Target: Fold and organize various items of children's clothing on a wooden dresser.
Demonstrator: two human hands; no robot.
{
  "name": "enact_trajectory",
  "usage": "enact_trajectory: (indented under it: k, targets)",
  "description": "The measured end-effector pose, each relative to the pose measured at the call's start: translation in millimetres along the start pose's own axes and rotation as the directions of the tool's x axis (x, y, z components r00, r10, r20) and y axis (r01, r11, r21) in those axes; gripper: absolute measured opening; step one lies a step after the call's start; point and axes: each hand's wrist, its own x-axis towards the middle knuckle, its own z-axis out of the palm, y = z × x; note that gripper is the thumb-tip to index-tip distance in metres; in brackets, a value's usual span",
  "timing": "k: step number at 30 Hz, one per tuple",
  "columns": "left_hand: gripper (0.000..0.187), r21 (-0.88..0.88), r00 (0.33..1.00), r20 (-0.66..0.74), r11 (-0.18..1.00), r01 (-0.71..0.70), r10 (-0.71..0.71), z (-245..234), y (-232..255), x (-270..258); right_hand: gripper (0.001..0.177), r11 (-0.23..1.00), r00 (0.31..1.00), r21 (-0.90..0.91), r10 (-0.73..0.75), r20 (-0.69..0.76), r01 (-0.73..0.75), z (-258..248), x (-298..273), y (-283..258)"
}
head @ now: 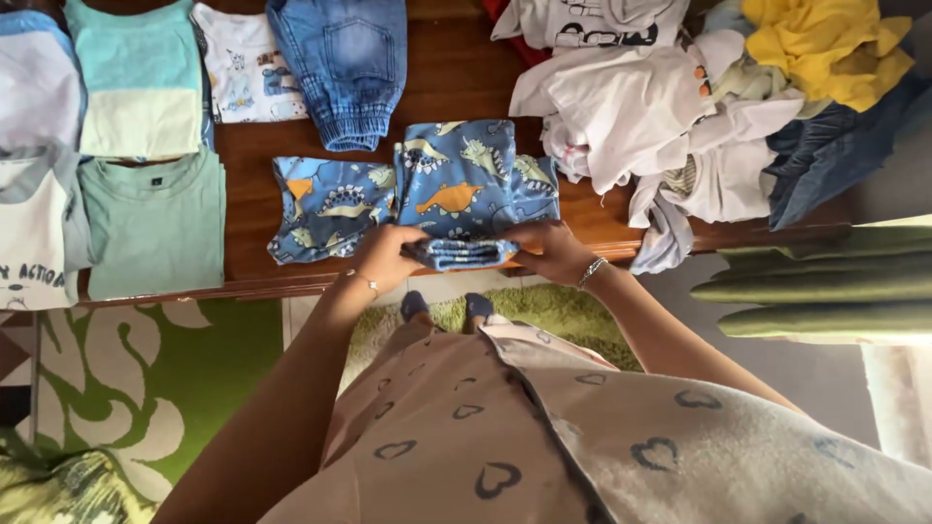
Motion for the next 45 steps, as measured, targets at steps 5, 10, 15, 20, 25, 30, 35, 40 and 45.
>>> enact_trajectory:
  k: [5,10,15,20,25,30,35,40,45]
  targets:
    - [0.030,-0.457,0.958,-0.154,0.877,0.147,-0.241,-17,0,33,0.038,0.857,0.857,0.146,0.509,-0.082,-0.495,-23,43,-11]
    - [0.049,-0.388,0.884,-0.393,0.917,0.090,-0.253,-9,-25,91,0.062,0.804,0.766,0.331,0.583,-0.272,-0.494,-5,87,55]
    - [0.055,-0.161,0.849,-0.499,0.981,0.108,-0.176,-3,-8,81,0.077,0.887,0.779,0.180,0.460,-0.427,-0.425,18,85,83]
    - [0.114,0.556,0.942,-0.149,0.813,-0.173,0.302,0,67,74,0.078,0.803,0.696,0.300,0.596,-0.400,-0.515,14,94,72]
    - [0.063,0.451,0.999,-0.046,0.892,0.021,-0.001,32,16,113,0.074,0.702,0.629,0.563,0.685,-0.368,-0.435,-1,89,75]
    - [0.068,0.006,0.958,0.039,0.959,0.284,-0.284,-53,13,106,0.071,0.732,0.605,0.588,0.652,-0.457,-0.345,10,95,18]
    - [0.055,-0.869,0.948,0.103,0.437,0.234,-0.303,-137,33,5,0.077,0.314,0.798,0.894,0.597,0.077,-0.321,39,138,-55]
    - [0.055,-0.926,0.903,0.029,0.329,0.186,-0.428,-111,-54,-32,0.063,0.242,0.784,0.866,0.574,0.236,-0.437,90,173,-80]
    - [0.053,-0.942,0.907,-0.081,0.330,0.067,-0.414,-107,-115,-26,0.060,0.349,0.819,0.845,0.550,0.166,-0.405,118,202,-68]
